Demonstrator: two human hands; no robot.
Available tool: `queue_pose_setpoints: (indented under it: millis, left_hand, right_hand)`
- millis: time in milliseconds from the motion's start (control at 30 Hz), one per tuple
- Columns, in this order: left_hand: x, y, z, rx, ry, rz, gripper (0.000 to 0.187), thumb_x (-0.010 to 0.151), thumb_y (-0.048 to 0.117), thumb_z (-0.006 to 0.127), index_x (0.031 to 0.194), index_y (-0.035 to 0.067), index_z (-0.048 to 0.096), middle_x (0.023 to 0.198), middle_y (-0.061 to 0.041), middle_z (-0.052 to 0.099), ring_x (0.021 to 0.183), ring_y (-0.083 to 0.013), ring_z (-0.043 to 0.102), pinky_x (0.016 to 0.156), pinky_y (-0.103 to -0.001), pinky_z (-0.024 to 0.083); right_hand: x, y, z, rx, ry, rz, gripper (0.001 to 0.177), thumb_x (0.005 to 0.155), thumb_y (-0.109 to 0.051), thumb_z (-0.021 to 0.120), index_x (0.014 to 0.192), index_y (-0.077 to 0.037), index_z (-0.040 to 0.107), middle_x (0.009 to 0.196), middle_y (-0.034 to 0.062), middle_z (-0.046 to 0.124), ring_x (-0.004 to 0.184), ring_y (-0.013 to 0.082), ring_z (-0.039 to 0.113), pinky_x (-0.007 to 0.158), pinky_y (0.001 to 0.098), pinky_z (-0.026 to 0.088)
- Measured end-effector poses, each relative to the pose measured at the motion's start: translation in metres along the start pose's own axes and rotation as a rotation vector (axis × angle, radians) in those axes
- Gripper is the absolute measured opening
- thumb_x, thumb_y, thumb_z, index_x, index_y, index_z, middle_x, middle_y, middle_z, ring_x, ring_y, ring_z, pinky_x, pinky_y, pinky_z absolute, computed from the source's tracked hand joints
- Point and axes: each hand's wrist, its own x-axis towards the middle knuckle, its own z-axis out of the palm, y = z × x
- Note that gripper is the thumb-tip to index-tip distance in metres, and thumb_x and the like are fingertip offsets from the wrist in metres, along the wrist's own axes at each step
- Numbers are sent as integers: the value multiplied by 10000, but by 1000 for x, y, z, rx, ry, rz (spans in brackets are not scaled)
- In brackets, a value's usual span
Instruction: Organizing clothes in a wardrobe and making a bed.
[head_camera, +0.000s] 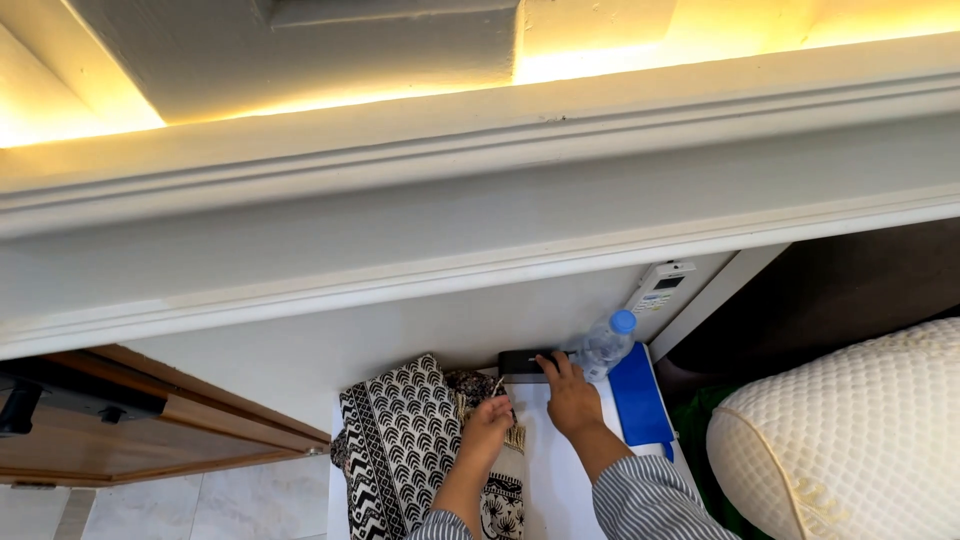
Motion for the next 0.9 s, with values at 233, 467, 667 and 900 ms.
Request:
queue_pose_setpoints:
  millis: [233, 467, 667, 900]
  left_hand:
    - [-1, -9, 2, -38, 10, 22, 493, 927, 68, 557, 1420, 80, 557, 1417, -67, 646, 1248, -158, 626, 1087, -304, 454]
    - [9, -20, -1, -74, 38, 40, 478, 931, 79, 535, 1406, 80, 576, 1397, -85, 668, 1170, -185, 657, 1050, -307, 488]
    - [5, -4, 1, -10, 223, 150, 495, 930, 91, 582, 1423, 87, 549, 1436, -86, 616, 1278, -185, 608, 1081, -321, 461]
    - [20, -9, 13, -10, 230, 120, 550, 975, 138, 571, 1511, 121, 449, 1488, -77, 562, 1320, -182, 572, 1085, -318, 441]
  right_hand:
    - [3, -1, -19, 91, 50, 12, 704, 768, -98, 779, 1371, -275, 463, 1505, 34, 395, 1315, 268, 502, 932, 379, 557]
    - [-31, -2, -29, 378, 217, 34, 584, 739, -130, 831, 1262, -238, 594, 1221, 23, 662, 1172, 274, 608, 903, 403, 550]
    - [-53, 8, -12, 709, 531, -28, 291, 772, -193, 842, 1034, -131, 732, 1020, 18, 732, 932, 212, 651, 779, 342, 529]
    - [-53, 26, -6, 1141, 326, 163, 161, 877, -226, 794, 989, -112, 772, 741, -47, 589, 636, 53, 438, 546, 236, 370]
